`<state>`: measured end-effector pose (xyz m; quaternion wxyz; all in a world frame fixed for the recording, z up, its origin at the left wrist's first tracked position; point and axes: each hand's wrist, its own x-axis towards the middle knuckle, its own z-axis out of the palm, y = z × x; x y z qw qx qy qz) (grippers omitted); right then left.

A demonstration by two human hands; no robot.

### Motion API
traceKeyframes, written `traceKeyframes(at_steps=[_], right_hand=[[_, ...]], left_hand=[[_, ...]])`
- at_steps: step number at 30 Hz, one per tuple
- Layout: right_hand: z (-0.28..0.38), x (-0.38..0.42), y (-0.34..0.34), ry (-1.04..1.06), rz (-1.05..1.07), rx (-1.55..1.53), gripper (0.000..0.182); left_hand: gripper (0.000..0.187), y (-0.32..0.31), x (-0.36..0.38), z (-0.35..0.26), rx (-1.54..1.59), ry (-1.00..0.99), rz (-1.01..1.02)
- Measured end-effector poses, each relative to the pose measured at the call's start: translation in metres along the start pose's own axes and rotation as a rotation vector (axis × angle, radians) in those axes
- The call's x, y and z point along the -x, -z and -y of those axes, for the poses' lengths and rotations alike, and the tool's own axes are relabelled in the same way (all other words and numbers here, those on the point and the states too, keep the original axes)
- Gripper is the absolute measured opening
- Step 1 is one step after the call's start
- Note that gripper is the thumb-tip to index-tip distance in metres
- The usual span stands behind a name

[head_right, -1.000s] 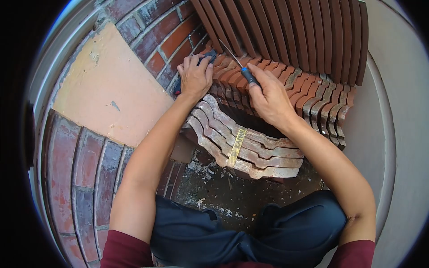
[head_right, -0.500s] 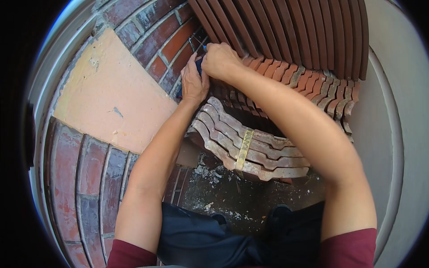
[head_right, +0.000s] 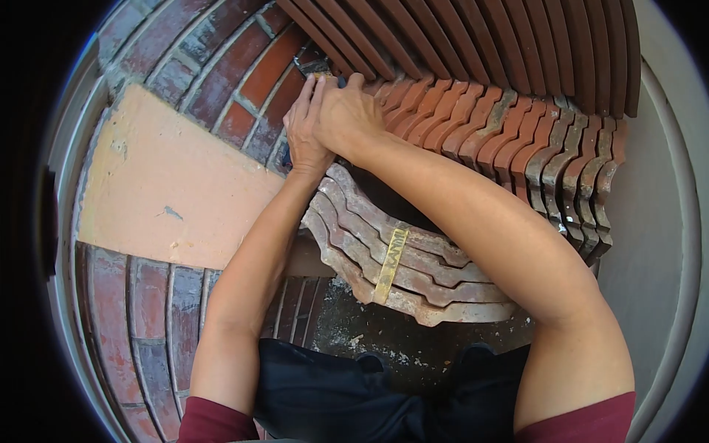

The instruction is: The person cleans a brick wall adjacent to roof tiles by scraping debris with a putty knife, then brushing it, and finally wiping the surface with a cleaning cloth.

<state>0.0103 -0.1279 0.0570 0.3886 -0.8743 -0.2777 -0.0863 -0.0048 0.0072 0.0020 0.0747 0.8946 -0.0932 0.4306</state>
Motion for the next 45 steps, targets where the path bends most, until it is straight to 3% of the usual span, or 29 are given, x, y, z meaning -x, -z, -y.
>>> traceKeyframes(at_steps=[14,24,30,45], right_hand=[[0.007,-0.019,-0.005,-0.016,-0.018,-0.254,0.041],[0.014,-0.028,0.005,-0.253,0.079,-0.448,0.038],[0.014,-0.035,0.029,-0.333,0.308,-0.459,0.039],[0.003,-0.038,0.037,-0.343,0.335,-0.610,0.034]], left_hand=[[0.078,-0.006,0.002,0.012,-0.005,-0.007,0.017],[0.070,-0.004,0.003,0.011,0.067,-0.072,-0.049],[0.062,-0.004,-0.001,0.006,0.031,-0.064,-0.055],[0.064,-0.001,-0.004,-0.002,-0.007,-0.005,-0.033]])
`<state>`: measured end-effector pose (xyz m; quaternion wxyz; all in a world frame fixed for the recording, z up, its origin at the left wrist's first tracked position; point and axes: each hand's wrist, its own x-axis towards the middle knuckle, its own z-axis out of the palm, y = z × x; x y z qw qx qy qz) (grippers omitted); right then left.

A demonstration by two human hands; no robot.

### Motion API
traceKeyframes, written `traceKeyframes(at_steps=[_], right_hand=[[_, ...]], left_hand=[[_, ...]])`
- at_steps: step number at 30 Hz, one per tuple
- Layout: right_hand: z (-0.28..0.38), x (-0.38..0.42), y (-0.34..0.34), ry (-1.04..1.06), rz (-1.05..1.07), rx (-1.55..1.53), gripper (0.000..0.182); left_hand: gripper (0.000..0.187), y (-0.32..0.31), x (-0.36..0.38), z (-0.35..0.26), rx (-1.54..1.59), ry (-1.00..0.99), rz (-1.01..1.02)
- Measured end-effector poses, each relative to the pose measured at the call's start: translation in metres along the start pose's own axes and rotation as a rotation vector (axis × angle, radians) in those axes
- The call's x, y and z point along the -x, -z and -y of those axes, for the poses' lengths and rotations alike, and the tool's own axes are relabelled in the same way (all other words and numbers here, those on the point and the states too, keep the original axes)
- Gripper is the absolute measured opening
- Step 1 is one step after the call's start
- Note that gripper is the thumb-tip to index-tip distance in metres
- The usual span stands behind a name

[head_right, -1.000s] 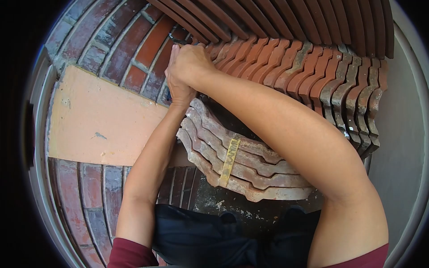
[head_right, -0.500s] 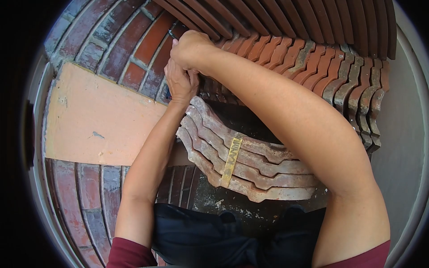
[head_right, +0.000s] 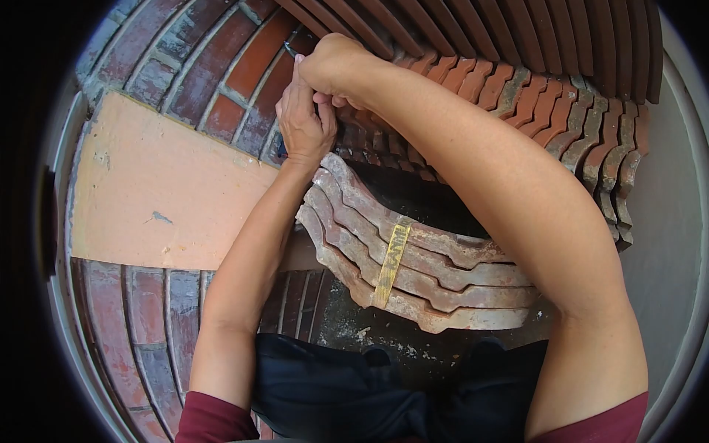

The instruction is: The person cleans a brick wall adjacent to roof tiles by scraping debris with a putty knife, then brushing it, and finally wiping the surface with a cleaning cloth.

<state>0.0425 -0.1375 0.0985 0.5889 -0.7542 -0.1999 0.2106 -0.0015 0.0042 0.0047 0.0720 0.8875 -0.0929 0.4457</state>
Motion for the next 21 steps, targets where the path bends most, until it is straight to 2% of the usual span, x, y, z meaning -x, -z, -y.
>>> traceKeyframes(at_steps=[4,7,8,12,21], right_hand=[[0.000,-0.001,0.004,0.036,-0.015,-0.265,0.018],[0.007,-0.004,0.010,-0.008,0.009,-0.111,0.021],[0.010,-0.006,0.009,0.006,0.008,0.034,0.020],[0.021,0.002,0.008,0.166,0.001,0.514,0.025],[0.013,-0.003,0.009,0.198,-0.004,0.489,0.026]], left_hand=[[0.063,0.000,-0.002,-0.004,-0.007,-0.001,-0.003],[0.062,0.001,-0.001,-0.005,-0.011,0.028,0.017],[0.061,0.001,-0.002,-0.006,-0.004,0.042,0.024],[0.060,0.000,0.000,-0.002,-0.031,0.047,0.062],[0.059,0.000,0.001,-0.001,-0.042,0.038,0.063]])
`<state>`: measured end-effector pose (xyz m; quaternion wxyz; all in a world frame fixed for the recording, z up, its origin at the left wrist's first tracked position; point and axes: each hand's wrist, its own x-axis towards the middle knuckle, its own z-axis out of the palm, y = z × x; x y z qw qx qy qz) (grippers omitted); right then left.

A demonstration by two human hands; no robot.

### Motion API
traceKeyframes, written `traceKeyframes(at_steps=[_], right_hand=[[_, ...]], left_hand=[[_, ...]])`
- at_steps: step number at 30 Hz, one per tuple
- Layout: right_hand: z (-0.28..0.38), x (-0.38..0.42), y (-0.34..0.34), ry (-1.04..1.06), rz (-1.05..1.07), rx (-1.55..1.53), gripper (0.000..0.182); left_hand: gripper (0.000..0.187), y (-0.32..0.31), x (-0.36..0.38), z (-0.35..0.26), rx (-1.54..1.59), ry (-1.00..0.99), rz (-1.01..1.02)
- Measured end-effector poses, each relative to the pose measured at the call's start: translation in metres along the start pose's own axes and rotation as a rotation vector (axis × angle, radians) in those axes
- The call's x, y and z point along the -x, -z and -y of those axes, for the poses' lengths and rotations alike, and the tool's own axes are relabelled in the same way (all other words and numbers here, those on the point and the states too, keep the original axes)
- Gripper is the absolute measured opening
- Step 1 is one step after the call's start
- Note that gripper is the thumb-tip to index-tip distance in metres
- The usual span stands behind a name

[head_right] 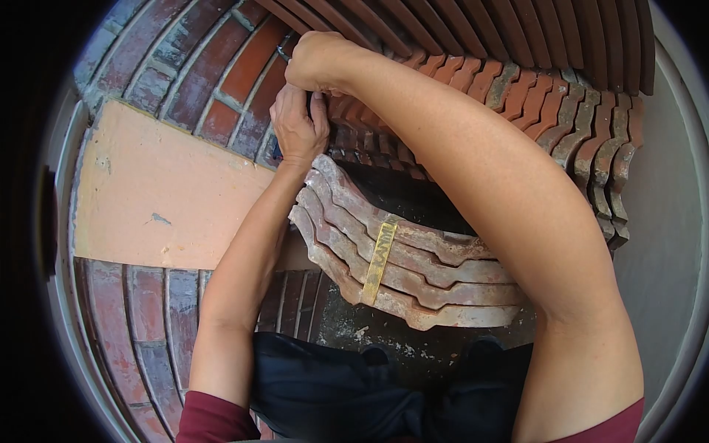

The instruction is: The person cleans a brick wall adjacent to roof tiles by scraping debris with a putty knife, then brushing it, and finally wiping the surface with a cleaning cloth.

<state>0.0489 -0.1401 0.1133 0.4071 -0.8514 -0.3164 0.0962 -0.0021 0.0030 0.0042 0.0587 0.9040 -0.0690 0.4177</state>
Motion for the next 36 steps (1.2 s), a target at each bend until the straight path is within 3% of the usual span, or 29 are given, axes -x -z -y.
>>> traceKeyframes(at_steps=[15,36], right_hand=[[0.001,0.006,0.001,-0.169,-0.009,-0.398,0.016],[-0.007,0.000,-0.006,-0.159,-0.002,-0.480,0.020]], left_hand=[[0.062,0.001,0.000,-0.002,0.033,-0.022,-0.040],[0.062,-0.002,0.000,0.002,0.036,-0.051,-0.077]])
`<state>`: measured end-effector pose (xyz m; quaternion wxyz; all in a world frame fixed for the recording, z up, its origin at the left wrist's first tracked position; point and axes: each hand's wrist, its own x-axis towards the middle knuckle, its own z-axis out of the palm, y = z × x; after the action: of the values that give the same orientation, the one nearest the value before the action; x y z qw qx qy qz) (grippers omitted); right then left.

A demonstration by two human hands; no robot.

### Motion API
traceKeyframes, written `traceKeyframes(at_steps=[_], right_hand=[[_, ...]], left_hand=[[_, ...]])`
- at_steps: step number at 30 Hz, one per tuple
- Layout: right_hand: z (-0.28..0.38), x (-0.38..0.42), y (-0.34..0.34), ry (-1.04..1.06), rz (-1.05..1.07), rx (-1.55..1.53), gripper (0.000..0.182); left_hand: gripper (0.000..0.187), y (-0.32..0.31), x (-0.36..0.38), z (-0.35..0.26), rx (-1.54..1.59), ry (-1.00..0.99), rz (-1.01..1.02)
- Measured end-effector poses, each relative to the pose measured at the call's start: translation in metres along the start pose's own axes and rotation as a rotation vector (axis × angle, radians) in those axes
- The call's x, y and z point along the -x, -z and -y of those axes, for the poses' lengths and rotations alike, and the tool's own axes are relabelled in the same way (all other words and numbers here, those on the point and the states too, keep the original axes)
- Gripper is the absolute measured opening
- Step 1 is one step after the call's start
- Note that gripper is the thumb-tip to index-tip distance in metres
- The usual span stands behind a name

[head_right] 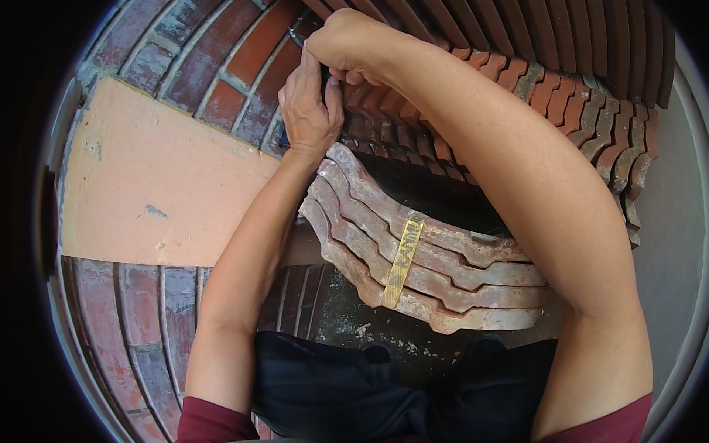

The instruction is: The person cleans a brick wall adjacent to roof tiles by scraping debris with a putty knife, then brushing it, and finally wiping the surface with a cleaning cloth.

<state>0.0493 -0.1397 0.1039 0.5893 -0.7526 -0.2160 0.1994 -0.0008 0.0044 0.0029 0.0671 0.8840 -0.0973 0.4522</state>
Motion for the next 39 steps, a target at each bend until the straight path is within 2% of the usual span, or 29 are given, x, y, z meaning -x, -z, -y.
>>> traceKeyframes(at_steps=[9,12,18,21,24,27,30,33,36,39], right_hand=[[0.001,-0.010,-0.004,0.069,-0.016,0.156,0.015],[0.002,-0.013,0.001,0.069,0.044,0.228,0.017],[0.005,-0.013,0.009,0.161,0.100,0.522,0.021],[0.003,-0.008,0.009,0.084,0.061,0.384,0.024],[0.007,0.000,0.014,0.078,0.096,0.419,0.023],[0.009,0.012,0.014,-0.028,0.039,0.194,0.020],[0.004,0.010,0.007,-0.028,0.005,0.026,0.015],[0.004,0.005,0.004,-0.013,-0.006,0.076,0.014],[0.002,-0.001,0.000,0.015,-0.016,0.134,0.026],[0.004,-0.009,-0.002,0.016,-0.038,0.193,0.019]], left_hand=[[0.063,0.001,0.001,-0.003,-0.010,0.034,0.025],[0.063,0.001,0.001,-0.005,-0.013,0.032,0.016],[0.062,-0.001,0.002,-0.003,-0.026,0.015,0.011],[0.060,-0.001,0.002,-0.004,-0.035,0.007,0.004],[0.060,-0.001,0.000,-0.004,-0.037,-0.010,-0.001],[0.059,0.000,0.000,-0.005,-0.028,-0.011,0.001],[0.059,0.001,0.000,-0.004,-0.023,-0.006,0.000],[0.060,0.002,0.001,-0.004,-0.015,0.005,0.013],[0.061,0.002,0.001,-0.003,-0.005,0.017,0.027],[0.063,0.002,0.001,-0.003,-0.006,0.021,0.042]])
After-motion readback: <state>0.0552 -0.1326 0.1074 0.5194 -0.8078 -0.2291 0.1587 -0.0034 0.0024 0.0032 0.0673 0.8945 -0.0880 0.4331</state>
